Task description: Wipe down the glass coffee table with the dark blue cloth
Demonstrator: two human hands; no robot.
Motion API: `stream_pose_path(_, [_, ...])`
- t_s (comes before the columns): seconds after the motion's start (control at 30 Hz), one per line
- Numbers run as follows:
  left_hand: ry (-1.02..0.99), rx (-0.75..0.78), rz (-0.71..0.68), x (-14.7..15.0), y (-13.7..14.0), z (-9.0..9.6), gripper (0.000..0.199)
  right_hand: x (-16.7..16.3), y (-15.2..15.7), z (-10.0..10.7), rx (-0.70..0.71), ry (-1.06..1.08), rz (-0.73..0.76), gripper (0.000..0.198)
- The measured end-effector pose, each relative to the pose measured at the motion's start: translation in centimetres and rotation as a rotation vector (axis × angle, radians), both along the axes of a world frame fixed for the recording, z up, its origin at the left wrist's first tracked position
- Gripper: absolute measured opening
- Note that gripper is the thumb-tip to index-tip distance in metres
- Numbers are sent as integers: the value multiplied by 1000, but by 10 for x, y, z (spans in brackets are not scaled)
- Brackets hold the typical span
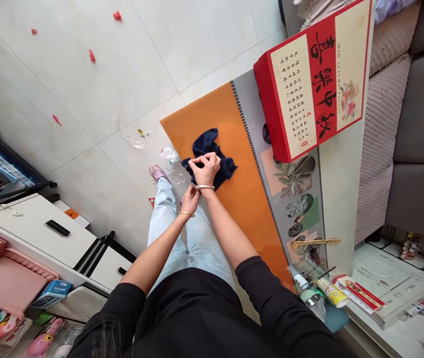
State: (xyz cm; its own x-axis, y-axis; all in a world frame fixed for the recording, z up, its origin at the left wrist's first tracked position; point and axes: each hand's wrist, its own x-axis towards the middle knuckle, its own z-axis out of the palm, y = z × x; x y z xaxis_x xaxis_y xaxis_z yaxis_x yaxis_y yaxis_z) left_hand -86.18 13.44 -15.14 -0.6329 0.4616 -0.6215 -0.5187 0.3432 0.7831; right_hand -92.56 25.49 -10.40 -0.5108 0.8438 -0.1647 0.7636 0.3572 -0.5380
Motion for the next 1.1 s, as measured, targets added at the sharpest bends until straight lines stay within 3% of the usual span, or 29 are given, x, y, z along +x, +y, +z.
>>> stream_pose_path(0.17, [-19, -9, -2, -2, 0, -1, 12, -1, 0, 1, 20, -48, -104, 13])
stream_pose_path(0.33, [-30, -16, -5, 0, -1, -2, 15, -1, 1, 3, -14, -24, -34, 14])
stream_pose_path(0.47, [-33, -1, 3, -1, -1, -1, 15, -5, 0, 3, 16, -57, -137, 14])
stream_pose_path(0.63, [-42, -15, 1, -1, 1, 1, 13, -6, -1, 4, -4, -37, -65, 14])
stream_pose_path(0.77, [-64, -23, 15, -5, 0, 7, 16, -6, -1, 4, -4, -79, -124, 14])
stream_pose_path(0.93, [83, -30, 274, -40, 12, 18, 20, 4, -1, 5, -24, -19, -37, 14])
stream_pose_path(1.1, [206, -120, 358, -85, 41, 16, 27, 3, -3, 7, -20, -58, -118, 14])
